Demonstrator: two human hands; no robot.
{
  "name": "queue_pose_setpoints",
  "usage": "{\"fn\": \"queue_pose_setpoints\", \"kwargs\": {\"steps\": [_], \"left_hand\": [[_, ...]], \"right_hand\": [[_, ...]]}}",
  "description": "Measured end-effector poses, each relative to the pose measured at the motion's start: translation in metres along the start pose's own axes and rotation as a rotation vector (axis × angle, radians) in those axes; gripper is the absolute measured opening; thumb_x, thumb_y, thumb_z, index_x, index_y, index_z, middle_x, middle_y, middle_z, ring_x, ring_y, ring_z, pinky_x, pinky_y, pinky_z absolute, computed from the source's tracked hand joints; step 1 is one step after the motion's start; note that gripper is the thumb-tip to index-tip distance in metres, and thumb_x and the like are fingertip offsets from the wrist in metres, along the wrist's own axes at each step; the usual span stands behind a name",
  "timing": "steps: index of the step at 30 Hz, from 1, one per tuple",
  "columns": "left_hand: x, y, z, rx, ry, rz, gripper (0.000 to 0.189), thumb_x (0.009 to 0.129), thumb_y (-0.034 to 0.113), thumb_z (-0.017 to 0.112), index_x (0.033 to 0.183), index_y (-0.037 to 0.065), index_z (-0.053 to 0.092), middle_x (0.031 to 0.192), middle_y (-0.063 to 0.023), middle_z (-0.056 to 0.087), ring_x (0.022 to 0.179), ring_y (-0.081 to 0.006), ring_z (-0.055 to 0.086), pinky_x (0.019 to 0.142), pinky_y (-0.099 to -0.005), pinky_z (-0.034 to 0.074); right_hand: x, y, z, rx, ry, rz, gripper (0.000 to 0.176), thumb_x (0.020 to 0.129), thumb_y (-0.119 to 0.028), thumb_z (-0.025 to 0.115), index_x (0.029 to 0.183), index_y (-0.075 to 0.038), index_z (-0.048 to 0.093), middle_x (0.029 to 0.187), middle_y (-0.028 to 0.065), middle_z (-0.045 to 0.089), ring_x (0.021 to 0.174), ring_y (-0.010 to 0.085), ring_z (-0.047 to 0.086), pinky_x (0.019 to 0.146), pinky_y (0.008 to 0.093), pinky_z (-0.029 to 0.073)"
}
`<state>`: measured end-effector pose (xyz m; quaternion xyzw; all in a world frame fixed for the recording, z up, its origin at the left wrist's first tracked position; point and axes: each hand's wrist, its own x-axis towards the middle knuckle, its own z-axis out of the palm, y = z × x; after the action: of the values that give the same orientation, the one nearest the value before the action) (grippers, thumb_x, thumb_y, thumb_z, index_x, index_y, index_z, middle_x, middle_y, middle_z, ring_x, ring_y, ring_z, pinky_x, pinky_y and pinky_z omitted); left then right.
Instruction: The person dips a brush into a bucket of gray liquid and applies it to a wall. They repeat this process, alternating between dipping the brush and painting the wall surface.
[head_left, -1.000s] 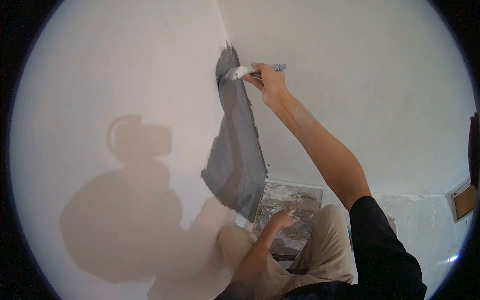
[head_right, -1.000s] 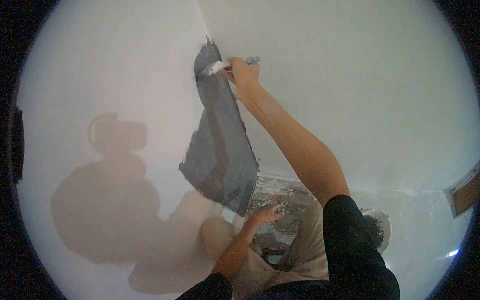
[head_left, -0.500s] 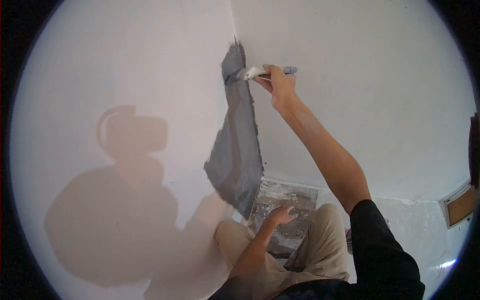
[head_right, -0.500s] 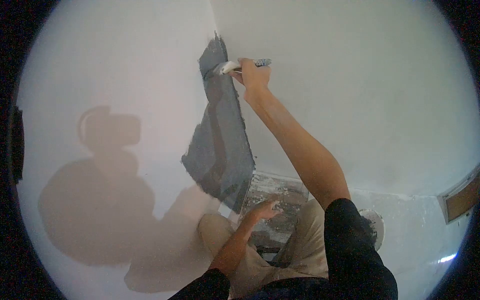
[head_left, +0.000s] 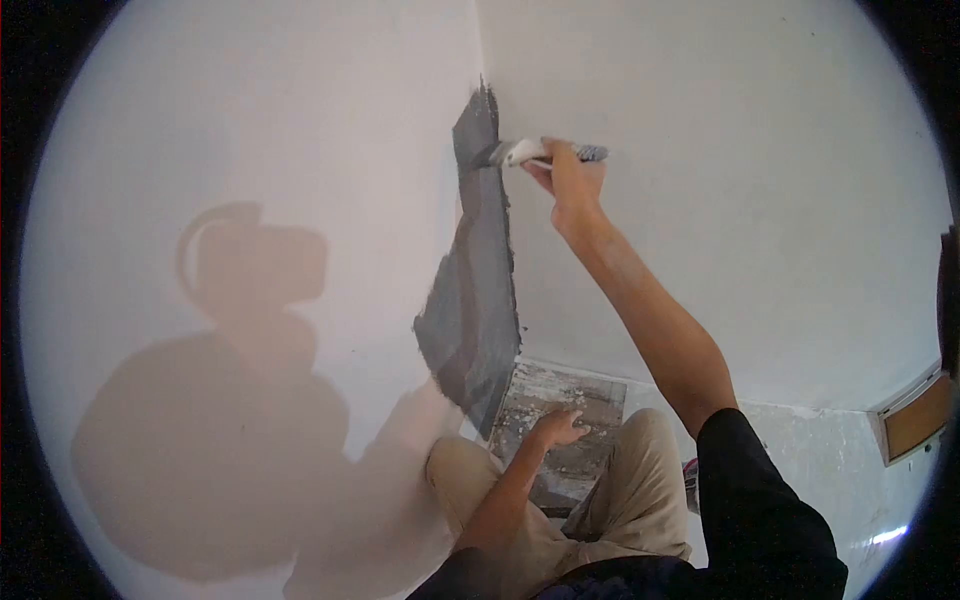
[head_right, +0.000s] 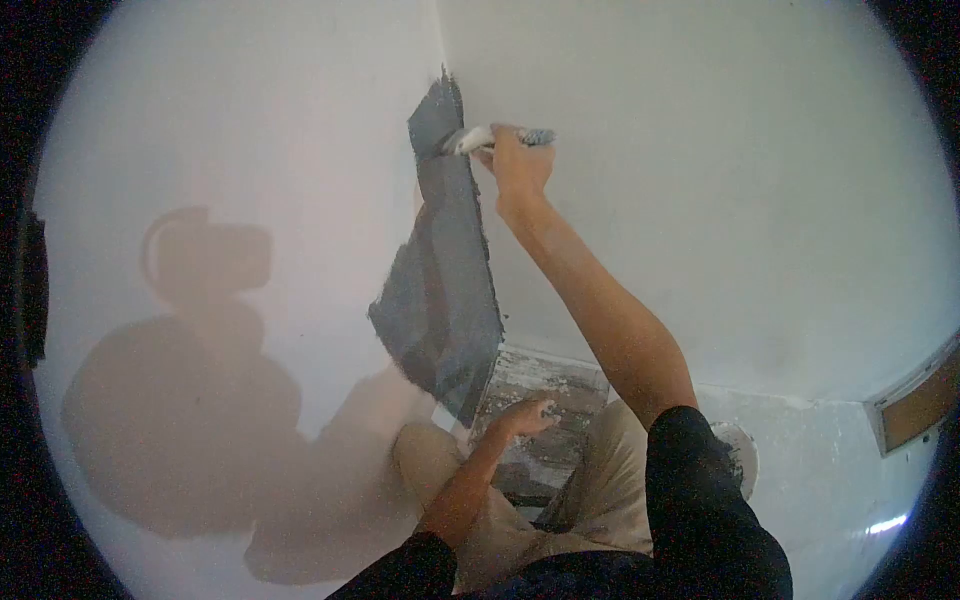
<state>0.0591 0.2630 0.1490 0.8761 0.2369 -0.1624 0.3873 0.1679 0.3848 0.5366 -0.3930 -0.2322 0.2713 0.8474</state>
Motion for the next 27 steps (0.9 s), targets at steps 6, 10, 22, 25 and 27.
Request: {"fn": "queue_pose_setpoints", "kwargs": {"steps": [6, 10, 22, 25, 27], "left_hand": [[0.038, -0.038, 0.037, -0.056, 0.174, 0.123, 0.064, 0.085, 0.047, 0.057, 0.134, 0.008, 0.042, 0.133, -0.0216, 0.046, 0.123, -0.0347, 0.045, 0.102, -0.0435, 0.036], [-0.001, 0.0, 0.0, -0.021, 0.051, 0.009, 0.066, 0.085, 0.049, 0.054, 0.136, 0.009, 0.04, 0.135, -0.0214, 0.042, 0.125, -0.0346, 0.041, 0.104, -0.0431, 0.035], [-0.009, 0.007, -0.005, 0.025, 0.031, -0.043, 0.074, 0.084, 0.053, 0.051, 0.138, 0.005, 0.035, 0.136, -0.0196, 0.042, 0.124, -0.0333, 0.042, 0.104, -0.0403, 0.036], [-0.007, 0.006, -0.003, 0.033, -0.007, -0.057, 0.074, 0.085, 0.053, 0.05, 0.139, 0.005, 0.034, 0.134, -0.0198, 0.045, 0.123, -0.0339, 0.044, 0.104, -0.04, 0.036], [-0.01, 0.008, -0.01, -0.048, -0.095, -0.114, 0.074, 0.086, 0.053, 0.05, 0.139, 0.005, 0.032, 0.134, -0.0203, 0.045, 0.123, -0.0341, 0.044, 0.104, -0.0401, 0.036]], "right_hand": [[0.011, 0.008, 0.033, 0.058, 0.09, 0.097, 0.016, 0.081, -0.002, 0.057, 0.089, 0.011, 0.051, 0.089, 0.0172, 0.057, 0.076, 0.0251, 0.064, 0.07, 0.0286, 0.061], [0.008, -0.021, 0.049, 0.125, 0.035, 0.026, 0.02, 0.082, -0.003, 0.057, 0.092, 0.014, 0.052, 0.09, 0.0174, 0.057, 0.078, 0.0256, 0.064, 0.073, 0.0296, 0.06], [-0.023, -0.019, -0.06, -0.684, -0.686, -0.382, 0.009, 0.081, 0.001, 0.062, 0.089, 0.002, 0.064, 0.085, 0.0075, 0.065, 0.085, 0.0199, 0.065, 0.074, 0.0317, 0.054], [-0.01, -0.015, -0.06, -0.9, -0.966, -0.622, 0.014, 0.078, 0.007, 0.06, 0.086, -0.001, 0.067, 0.085, 0.008, 0.068, 0.085, 0.0205, 0.066, 0.074, 0.0312, 0.053], [0.001, -0.012, -0.056, -0.945, -1.101, -0.681, 0.019, 0.075, 0.011, 0.059, 0.086, -0.002, 0.068, 0.086, 0.0096, 0.069, 0.085, 0.022, 0.067, 0.075, 0.0313, 0.053]]}}
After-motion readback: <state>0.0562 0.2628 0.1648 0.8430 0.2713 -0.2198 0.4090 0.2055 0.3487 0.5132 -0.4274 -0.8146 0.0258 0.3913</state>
